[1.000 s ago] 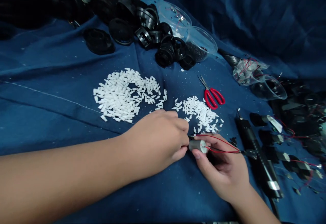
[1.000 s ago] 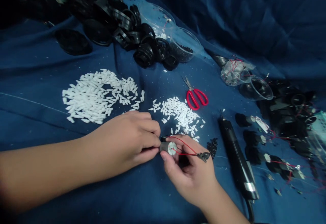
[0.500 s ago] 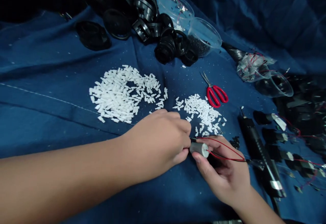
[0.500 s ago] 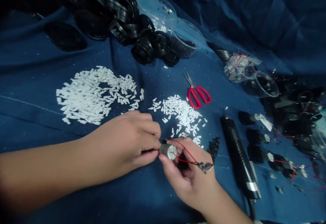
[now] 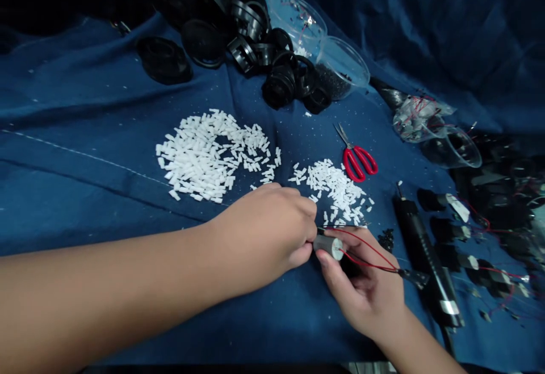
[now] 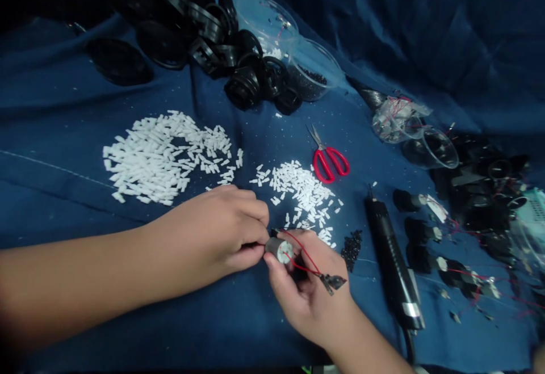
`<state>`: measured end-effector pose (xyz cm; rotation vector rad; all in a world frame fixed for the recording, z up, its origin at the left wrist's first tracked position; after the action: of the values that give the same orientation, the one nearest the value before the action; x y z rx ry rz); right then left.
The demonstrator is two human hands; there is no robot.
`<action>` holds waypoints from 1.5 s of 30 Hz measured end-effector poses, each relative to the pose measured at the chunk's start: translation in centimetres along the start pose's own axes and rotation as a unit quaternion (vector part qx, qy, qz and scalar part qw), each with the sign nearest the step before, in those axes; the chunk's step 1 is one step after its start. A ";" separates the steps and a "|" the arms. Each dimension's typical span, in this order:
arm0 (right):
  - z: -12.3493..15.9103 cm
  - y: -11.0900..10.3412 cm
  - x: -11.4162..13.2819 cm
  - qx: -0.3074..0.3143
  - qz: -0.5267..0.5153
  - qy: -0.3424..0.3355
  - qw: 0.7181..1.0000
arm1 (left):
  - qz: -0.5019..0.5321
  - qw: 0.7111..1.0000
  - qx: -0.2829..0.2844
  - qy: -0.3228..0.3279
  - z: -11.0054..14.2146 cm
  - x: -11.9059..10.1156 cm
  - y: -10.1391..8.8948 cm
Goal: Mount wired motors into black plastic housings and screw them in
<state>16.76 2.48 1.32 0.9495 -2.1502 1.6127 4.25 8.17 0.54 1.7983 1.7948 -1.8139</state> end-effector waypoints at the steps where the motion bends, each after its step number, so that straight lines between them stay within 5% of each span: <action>1: -0.1 0.1 0.0 0.000 -0.007 0.004 1.000 | 0.001 1.000 -0.001 0.001 0.0 0.0 0.0; 12: -1.1 -0.4 -0.7 -0.025 -0.066 0.051 0.996 | -0.014 0.999 0.001 0.039 0.5 -0.1 -0.6; 22: -1.2 -0.5 0.0 -0.025 -0.089 0.027 0.995 | -0.050 0.970 -0.078 0.225 1.3 -6.0 -3.2; 45: -0.8 1.1 1.4 0.028 0.020 -0.081 0.996 | -0.095 0.954 -0.022 0.283 2.2 -8.6 -2.0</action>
<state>14.84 2.93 1.61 1.0954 -2.2522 1.6762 4.36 1.77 7.03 2.3778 2.2304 -1.3685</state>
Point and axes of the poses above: each hand's wrist, its own z-axis away from the middle knuckle, its own y-axis out of the palm, x = y × z, the point moved 9 cm from there along -z, towards the middle knuckle, and after that the axes turned 11 degrees about -x, right-handed, at the moved point
